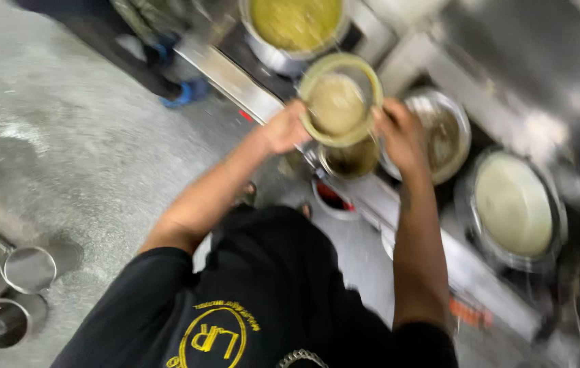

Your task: The person carries two containers of food to a sink, rinses one, then moves to a stove to strain a thick liquid into a pot using a sieve. They then wash the sieve and a bowl under running water.

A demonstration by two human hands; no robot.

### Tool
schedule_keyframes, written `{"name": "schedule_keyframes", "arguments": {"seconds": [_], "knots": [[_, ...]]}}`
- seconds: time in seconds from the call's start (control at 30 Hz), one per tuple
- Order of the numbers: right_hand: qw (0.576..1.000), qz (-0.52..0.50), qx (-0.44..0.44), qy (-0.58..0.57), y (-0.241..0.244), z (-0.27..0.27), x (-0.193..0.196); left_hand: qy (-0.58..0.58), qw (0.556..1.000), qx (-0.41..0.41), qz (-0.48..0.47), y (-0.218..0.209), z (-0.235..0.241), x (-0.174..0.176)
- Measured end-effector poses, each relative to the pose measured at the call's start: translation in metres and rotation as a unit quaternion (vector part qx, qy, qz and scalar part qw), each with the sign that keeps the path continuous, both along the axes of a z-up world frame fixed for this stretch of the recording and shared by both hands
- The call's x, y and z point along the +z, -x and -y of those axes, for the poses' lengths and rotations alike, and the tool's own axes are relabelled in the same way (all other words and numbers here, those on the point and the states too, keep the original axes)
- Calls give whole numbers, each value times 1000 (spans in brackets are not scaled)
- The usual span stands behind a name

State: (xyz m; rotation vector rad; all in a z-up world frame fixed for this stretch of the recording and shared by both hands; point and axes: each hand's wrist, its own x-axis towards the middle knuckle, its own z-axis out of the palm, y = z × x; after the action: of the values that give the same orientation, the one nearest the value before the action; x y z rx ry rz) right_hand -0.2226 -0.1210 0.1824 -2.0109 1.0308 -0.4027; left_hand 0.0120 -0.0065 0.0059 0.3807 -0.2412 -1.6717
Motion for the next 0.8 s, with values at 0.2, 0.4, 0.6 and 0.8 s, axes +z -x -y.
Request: {"name": "schedule_keyframes", "arguments": {"seconds": [0.2, 0.4, 0.6, 0.8], "knots": [[994, 93, 44, -41, -21, 14, -8, 95, 993, 3, 75, -34, -22, 52], [989, 124, 47, -72, -16, 10, -28, 72, 985, -27, 153, -35, -25, 88], [986, 123, 11, -108, -2, 10, -44, 70, 975, -46, 207, -34, -12, 75], [988, 71, -40, -130, 3, 9, -53, 65, 953, -69, 286, -35, -6, 64]]}}
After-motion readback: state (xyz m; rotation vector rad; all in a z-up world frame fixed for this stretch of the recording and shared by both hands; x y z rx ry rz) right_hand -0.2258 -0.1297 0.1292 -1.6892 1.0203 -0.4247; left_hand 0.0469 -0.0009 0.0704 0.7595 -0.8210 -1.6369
